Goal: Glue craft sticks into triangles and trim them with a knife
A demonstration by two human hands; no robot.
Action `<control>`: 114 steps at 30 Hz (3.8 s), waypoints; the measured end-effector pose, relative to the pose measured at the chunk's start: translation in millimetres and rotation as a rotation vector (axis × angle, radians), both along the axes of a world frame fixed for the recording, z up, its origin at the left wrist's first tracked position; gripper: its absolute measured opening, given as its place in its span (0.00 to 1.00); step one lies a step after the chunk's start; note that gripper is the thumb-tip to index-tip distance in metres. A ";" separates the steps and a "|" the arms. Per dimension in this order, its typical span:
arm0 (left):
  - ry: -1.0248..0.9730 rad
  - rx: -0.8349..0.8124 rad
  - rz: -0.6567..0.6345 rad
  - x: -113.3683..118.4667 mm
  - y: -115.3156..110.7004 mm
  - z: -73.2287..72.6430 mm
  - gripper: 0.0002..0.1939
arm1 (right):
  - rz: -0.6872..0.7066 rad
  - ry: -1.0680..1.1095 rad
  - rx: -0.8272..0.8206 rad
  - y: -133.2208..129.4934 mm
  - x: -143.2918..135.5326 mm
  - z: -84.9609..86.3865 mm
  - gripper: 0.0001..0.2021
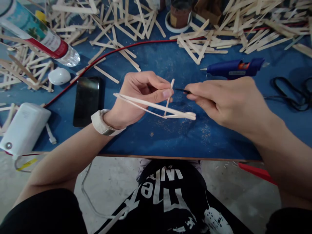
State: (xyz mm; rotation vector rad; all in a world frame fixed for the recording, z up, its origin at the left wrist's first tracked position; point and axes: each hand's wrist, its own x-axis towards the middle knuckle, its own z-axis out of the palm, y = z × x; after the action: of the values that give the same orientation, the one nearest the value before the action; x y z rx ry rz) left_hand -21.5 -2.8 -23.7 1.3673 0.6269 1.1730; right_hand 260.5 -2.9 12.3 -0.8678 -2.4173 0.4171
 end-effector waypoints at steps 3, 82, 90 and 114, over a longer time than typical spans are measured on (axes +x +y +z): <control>0.054 0.162 0.041 -5.0 10.1 -6.0 0.05 | 0.021 -0.017 0.063 2.6 -3.7 -4.2 0.13; 0.008 -0.253 -0.080 -6.0 -2.7 15.8 0.10 | -0.082 -0.258 0.445 -8.5 -2.2 -3.4 0.19; 0.169 0.656 0.165 -10.8 13.9 10.7 0.07 | 0.192 0.396 -0.933 -4.8 -16.7 1.8 0.12; 0.076 0.571 0.094 -8.0 15.6 4.8 0.07 | 0.117 0.244 -0.588 -9.0 -11.8 9.9 0.12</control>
State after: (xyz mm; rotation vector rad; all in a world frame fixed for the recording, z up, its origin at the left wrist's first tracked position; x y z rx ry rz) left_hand -29.6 12.8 -18.9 1.8830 0.4240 1.4482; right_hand 248.7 -12.0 22.2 -0.8454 -2.1434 1.2449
